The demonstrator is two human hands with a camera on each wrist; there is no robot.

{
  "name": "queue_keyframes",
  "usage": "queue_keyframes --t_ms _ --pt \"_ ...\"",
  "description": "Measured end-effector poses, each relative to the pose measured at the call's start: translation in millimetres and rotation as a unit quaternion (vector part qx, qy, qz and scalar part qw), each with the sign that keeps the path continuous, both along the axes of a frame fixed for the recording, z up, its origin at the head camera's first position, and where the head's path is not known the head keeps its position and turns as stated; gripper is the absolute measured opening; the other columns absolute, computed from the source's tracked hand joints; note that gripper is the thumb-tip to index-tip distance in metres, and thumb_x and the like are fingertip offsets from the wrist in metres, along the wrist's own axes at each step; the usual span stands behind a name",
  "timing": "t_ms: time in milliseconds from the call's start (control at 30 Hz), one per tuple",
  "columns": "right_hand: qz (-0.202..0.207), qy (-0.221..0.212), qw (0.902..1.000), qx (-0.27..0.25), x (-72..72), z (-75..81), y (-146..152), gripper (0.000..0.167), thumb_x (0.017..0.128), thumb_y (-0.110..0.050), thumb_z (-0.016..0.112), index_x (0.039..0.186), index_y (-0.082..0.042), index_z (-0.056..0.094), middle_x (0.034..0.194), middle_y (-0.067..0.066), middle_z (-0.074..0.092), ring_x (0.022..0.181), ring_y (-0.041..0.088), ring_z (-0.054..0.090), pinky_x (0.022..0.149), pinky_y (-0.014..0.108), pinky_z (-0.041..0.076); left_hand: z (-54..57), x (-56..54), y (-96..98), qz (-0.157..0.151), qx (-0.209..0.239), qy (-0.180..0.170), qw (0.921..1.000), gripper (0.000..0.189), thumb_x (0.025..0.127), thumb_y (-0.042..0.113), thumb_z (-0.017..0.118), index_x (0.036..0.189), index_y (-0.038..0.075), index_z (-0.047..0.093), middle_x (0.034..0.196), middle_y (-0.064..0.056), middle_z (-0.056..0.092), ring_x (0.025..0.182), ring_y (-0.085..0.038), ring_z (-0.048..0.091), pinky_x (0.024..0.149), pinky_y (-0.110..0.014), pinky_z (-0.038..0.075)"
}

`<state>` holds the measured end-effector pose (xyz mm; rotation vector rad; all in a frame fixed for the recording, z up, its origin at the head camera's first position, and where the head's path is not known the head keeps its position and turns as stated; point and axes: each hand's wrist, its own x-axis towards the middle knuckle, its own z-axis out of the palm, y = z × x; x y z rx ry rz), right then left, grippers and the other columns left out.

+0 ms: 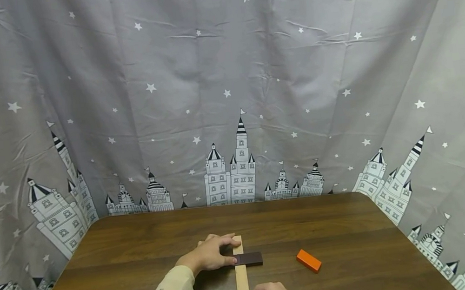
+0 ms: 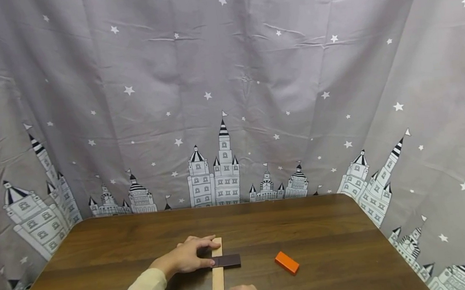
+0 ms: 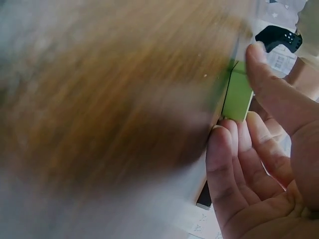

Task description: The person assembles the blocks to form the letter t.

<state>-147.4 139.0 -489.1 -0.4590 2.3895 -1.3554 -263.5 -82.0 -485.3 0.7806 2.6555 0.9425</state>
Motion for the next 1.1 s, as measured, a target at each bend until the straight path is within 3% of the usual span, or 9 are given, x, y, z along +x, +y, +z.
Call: queue_keyframes --t_ms 200,333,433,567,600,700,800,967,1100 --pt "-0.023 0.044 0.9988 -0.002 -2.2 1.3 14 0.022 0.077 -0.006 0.087 0.092 -0.006 0.071 0.079 -0.006 0.061 0.070 0.007 0.055 0.066 0.023 0.049 0.1 0.5 -1.4 0.004 0.001 -0.004 1.0000 0.041 0.086 0.030 0.081 0.124 0.024 0.070 0.150 -0.003 0.050 0.128 -0.034 0.042 0.102 -0.070 0.024" --pt "-0.075 0.112 0.9901 0.039 -5.6 8.8 33 0.046 0.072 -0.029 0.093 0.105 -0.007 0.070 0.093 -0.002 0.065 0.082 0.016 0.059 0.073 0.034 0.053 -0.7 0.2 -1.1 0.005 0.004 -0.001 1.0000 0.041 0.085 0.030 0.081 0.124 0.023 0.071 0.150 -0.003 0.051 0.127 -0.034 0.043 0.101 -0.069 0.024" --pt "-0.146 0.176 0.9699 0.086 -8.0 15.9 49 0.061 0.064 -0.039 0.095 0.110 -0.008 0.070 0.101 0.003 0.066 0.091 0.025 0.060 0.078 0.043 0.053 -0.9 0.1 -1.1 0.003 0.006 0.001 1.0000 0.040 0.085 0.028 0.081 0.123 0.023 0.071 0.149 -0.004 0.051 0.127 -0.035 0.043 0.099 -0.069 0.025" --pt "-0.239 0.227 0.9326 0.147 -13.8 20.2 72 0.070 0.055 -0.046 0.097 0.110 -0.011 0.072 0.112 0.011 0.066 0.103 0.035 0.057 0.087 0.053 0.049 0.0 0.4 -1.2 0.002 0.008 -0.005 1.0000 0.040 0.085 0.027 0.081 0.123 0.023 0.071 0.150 -0.004 0.050 0.128 -0.035 0.041 0.100 -0.069 0.024" --pt "-0.254 0.232 0.9247 0.162 -15.5 20.8 78 0.073 0.053 -0.048 0.097 0.111 -0.011 0.072 0.115 0.013 0.066 0.105 0.036 0.055 0.090 0.056 0.047 0.0 0.4 -1.2 0.002 0.009 -0.007 0.9999 0.040 0.085 0.027 0.081 0.123 0.023 0.071 0.150 -0.005 0.050 0.128 -0.035 0.041 0.100 -0.070 0.023" --pt "-0.282 0.219 0.9133 0.195 -21.0 20.6 94 0.080 0.052 -0.054 0.096 0.115 -0.012 0.071 0.125 0.019 0.062 0.111 0.044 0.051 0.088 0.064 0.044 -1.2 0.4 -1.2 0.001 0.006 -0.001 1.0000 0.040 0.086 0.028 0.080 0.124 0.022 0.071 0.150 -0.005 0.050 0.128 -0.036 0.042 0.100 -0.069 0.024" --pt "-0.289 0.198 0.9146 0.201 -25.0 19.0 107 0.085 0.052 -0.052 0.097 0.120 -0.010 0.069 0.128 0.022 0.060 0.112 0.048 0.049 0.086 0.067 0.042 -2.4 0.4 -1.4 0.001 0.003 0.005 1.0000 0.041 0.086 0.030 0.080 0.125 0.021 0.070 0.149 -0.006 0.051 0.127 -0.036 0.042 0.100 -0.069 0.024" --pt "-0.283 0.166 0.9304 0.163 -30.0 13.0 119 0.084 0.055 -0.040 0.099 0.123 -0.004 0.066 0.121 0.021 0.061 0.113 0.047 0.052 0.093 0.062 0.042 -4.1 -0.4 -1.6 0.000 0.001 0.010 0.9999 0.042 0.086 0.031 0.079 0.127 0.021 0.070 0.150 -0.005 0.051 0.128 -0.035 0.042 0.101 -0.070 0.023" --pt "-0.284 0.133 0.9407 0.130 -32.7 8.7 123 0.085 0.056 -0.035 0.100 0.125 -0.001 0.063 0.119 0.023 0.062 0.103 0.039 0.061 0.088 0.056 0.050 -4.6 -1.9 -0.8 -0.002 0.000 0.010 1.0000 0.042 0.086 0.031 0.079 0.126 0.022 0.070 0.150 -0.005 0.051 0.128 -0.036 0.042 0.101 -0.071 0.023"
